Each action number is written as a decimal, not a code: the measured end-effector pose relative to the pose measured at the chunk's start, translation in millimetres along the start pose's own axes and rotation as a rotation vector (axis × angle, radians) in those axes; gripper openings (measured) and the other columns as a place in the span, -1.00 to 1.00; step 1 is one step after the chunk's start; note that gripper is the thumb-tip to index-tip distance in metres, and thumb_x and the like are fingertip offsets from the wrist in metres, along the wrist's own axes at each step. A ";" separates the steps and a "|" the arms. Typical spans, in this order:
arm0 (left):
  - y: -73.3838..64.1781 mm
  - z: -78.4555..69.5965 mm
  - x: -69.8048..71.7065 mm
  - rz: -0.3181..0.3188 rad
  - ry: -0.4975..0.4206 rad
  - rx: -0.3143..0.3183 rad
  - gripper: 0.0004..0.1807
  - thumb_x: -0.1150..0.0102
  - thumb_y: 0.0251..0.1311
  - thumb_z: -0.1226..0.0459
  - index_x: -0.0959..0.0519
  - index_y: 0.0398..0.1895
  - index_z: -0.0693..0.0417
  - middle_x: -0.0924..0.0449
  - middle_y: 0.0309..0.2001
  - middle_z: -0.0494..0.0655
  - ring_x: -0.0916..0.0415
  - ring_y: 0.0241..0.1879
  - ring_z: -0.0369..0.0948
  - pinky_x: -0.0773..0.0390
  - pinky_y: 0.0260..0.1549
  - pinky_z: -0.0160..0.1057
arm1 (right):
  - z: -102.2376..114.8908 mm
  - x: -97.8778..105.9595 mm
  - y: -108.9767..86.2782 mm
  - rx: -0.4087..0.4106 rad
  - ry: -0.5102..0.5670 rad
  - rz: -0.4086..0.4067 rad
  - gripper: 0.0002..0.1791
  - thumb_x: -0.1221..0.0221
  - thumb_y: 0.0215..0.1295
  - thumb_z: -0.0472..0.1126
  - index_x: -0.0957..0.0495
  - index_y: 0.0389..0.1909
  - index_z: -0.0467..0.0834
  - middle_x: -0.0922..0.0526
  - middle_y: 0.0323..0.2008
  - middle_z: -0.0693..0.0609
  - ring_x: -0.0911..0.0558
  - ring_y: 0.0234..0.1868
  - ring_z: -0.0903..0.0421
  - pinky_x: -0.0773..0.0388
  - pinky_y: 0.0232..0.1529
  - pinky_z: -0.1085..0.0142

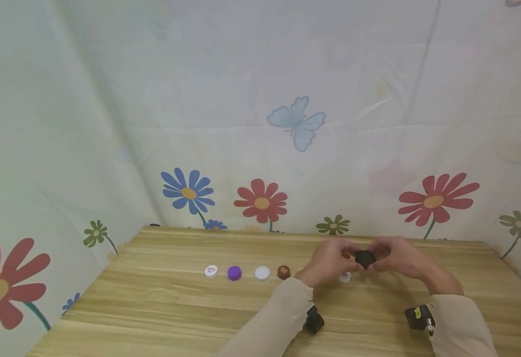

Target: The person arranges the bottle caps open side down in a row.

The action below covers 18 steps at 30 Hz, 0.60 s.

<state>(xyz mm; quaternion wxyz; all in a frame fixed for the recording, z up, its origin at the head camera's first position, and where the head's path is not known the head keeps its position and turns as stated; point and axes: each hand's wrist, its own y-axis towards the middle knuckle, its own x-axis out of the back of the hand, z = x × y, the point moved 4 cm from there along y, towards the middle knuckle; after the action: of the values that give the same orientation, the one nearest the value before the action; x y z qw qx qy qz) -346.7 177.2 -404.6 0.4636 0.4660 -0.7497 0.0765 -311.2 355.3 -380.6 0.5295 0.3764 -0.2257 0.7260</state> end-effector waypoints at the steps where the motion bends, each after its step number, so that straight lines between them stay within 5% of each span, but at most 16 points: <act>1: 0.0 -0.2 -0.3 0.007 0.014 0.002 -0.63 -0.62 0.17 0.17 -0.81 0.06 -0.14 -0.72 -0.22 -0.45 -0.53 -0.22 -0.53 -0.37 -0.27 -0.58 | 0.0 -0.3 0.0 0.008 -0.002 0.004 -0.61 -0.49 0.26 -0.29 -0.64 0.04 -0.35 -0.71 -0.13 -0.04 -0.63 -0.12 -0.01 -0.62 -0.15 0.33; 9: -0.4 2.1 -7.9 0.074 0.064 0.000 -0.71 -0.61 0.16 0.18 -0.81 -0.04 -0.13 -0.71 -0.32 -0.46 -0.45 -0.34 -0.58 -0.32 -0.34 -0.58 | -1.2 -4.8 1.2 0.057 0.059 0.065 -0.63 -0.46 0.22 -0.40 -0.60 -0.01 -0.43 -0.71 -0.14 -0.10 -0.65 -0.14 -0.03 -0.62 -0.16 0.33; 18: -2.0 1.7 -9.2 0.135 0.060 0.038 -0.68 -0.64 0.12 0.22 -0.82 -0.04 -0.10 -0.74 -0.32 -0.42 -0.47 -0.35 -0.55 -0.35 -0.33 -0.55 | -5.7 -11.2 3.2 0.014 0.073 0.109 -0.66 -0.46 0.17 -0.41 -0.62 -0.06 -0.38 -0.70 -0.18 -0.05 -0.63 -0.16 -0.02 -0.59 -0.17 0.34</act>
<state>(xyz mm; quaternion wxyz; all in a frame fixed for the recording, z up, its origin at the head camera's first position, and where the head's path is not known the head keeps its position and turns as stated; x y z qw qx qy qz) -345.0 180.9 -413.2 0.4706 0.4208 -0.7635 0.1358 -314.3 351.6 -392.6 0.4942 0.3405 -0.2213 0.7686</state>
